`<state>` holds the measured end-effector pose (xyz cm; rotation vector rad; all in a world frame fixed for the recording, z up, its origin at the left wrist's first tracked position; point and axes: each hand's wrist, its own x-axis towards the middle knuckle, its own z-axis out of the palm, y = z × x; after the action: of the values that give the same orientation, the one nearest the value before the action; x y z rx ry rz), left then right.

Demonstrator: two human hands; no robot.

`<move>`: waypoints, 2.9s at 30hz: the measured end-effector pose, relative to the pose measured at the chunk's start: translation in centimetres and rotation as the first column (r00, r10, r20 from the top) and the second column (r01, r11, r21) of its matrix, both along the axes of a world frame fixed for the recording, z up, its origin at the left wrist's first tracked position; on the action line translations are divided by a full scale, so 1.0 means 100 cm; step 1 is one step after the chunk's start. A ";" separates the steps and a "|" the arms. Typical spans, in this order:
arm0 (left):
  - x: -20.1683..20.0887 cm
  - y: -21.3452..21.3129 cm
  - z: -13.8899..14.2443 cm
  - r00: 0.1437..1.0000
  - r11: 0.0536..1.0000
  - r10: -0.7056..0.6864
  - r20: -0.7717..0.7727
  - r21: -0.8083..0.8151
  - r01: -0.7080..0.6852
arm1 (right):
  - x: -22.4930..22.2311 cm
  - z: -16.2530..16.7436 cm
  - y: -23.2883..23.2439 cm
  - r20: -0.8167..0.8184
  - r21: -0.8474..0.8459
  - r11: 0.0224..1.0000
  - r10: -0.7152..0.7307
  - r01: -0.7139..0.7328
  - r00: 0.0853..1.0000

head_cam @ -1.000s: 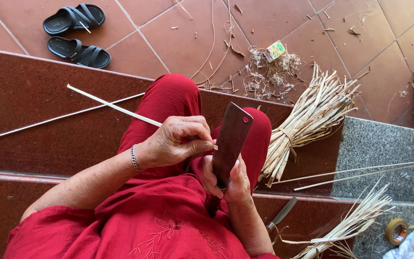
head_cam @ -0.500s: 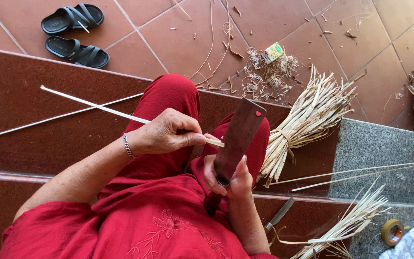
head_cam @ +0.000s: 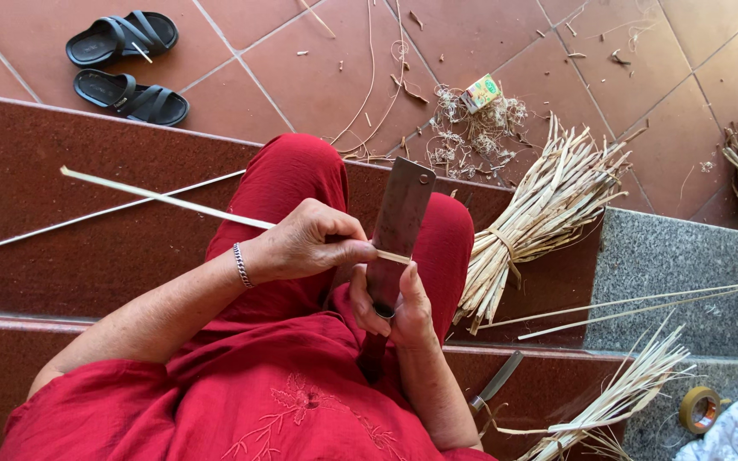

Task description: The person sits on the floor and uses a large knife to shave thin strips from bamboo sticks. They hold each stick with one hand and draw the knife along its length to remove the outer layer, repeating the process on multiple sticks.

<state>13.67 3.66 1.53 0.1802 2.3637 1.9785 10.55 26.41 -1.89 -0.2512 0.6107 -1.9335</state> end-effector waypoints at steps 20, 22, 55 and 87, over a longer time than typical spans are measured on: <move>0.003 -0.004 -0.008 0.981 0.998 -0.031 0.194 0.061 0.020 | 0.001 -0.003 -0.005 -0.033 0.045 0.998 -0.042 0.044 0.999; 0.004 -0.006 -0.003 0.949 0.998 -0.040 0.311 0.058 0.023 | 0.000 -0.006 -0.003 -0.003 0.030 0.998 -0.049 0.049 0.999; 0.021 -0.041 -0.001 0.921 0.985 -0.081 0.382 -0.111 0.132 | -0.003 0.001 0.004 -0.046 0.032 0.987 -0.158 0.159 0.986; 0.019 -0.051 -0.002 0.958 0.964 -0.117 0.261 -0.201 0.173 | 0.000 0.000 0.021 0.009 -0.096 0.971 -0.218 0.218 0.976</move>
<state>15.59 -1.44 1.37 0.0878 2.3118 1.5572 10.51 28.47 -1.88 -0.2544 0.5655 -2.1779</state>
